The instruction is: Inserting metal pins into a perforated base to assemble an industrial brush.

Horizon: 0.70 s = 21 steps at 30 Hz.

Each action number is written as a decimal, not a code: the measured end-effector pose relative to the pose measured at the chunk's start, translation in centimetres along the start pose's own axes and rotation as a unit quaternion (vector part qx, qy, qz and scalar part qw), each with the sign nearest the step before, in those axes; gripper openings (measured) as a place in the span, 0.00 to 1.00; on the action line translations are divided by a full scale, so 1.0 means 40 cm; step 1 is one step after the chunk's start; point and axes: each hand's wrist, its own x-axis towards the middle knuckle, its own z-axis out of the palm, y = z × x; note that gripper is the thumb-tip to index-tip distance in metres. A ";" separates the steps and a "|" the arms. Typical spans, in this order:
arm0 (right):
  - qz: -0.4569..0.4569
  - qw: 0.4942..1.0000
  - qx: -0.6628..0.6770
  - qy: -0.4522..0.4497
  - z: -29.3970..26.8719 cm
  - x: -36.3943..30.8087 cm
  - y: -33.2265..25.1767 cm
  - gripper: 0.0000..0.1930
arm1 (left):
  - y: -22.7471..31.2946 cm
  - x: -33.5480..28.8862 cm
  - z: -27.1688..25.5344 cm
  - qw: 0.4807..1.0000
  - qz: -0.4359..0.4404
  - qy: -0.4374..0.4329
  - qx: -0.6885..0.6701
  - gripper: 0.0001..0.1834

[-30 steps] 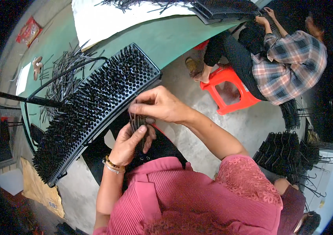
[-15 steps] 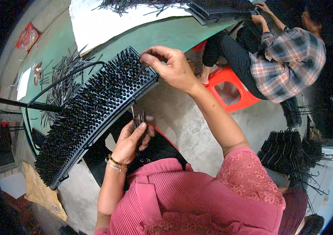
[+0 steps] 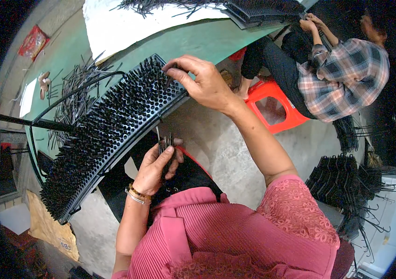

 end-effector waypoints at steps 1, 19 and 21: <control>-0.005 1.000 0.002 -0.015 0.002 0.001 0.004 0.08 | -0.001 0.000 0.000 1.000 0.000 0.000 0.000 0.16; -0.084 0.992 -0.095 -0.030 0.024 0.003 0.026 0.10 | -0.006 -0.001 0.002 1.000 -0.009 0.014 -0.009 0.15; -0.128 0.984 -0.121 -0.029 0.028 -0.004 0.028 0.11 | -0.005 -0.001 0.001 1.000 -0.011 0.009 -0.015 0.15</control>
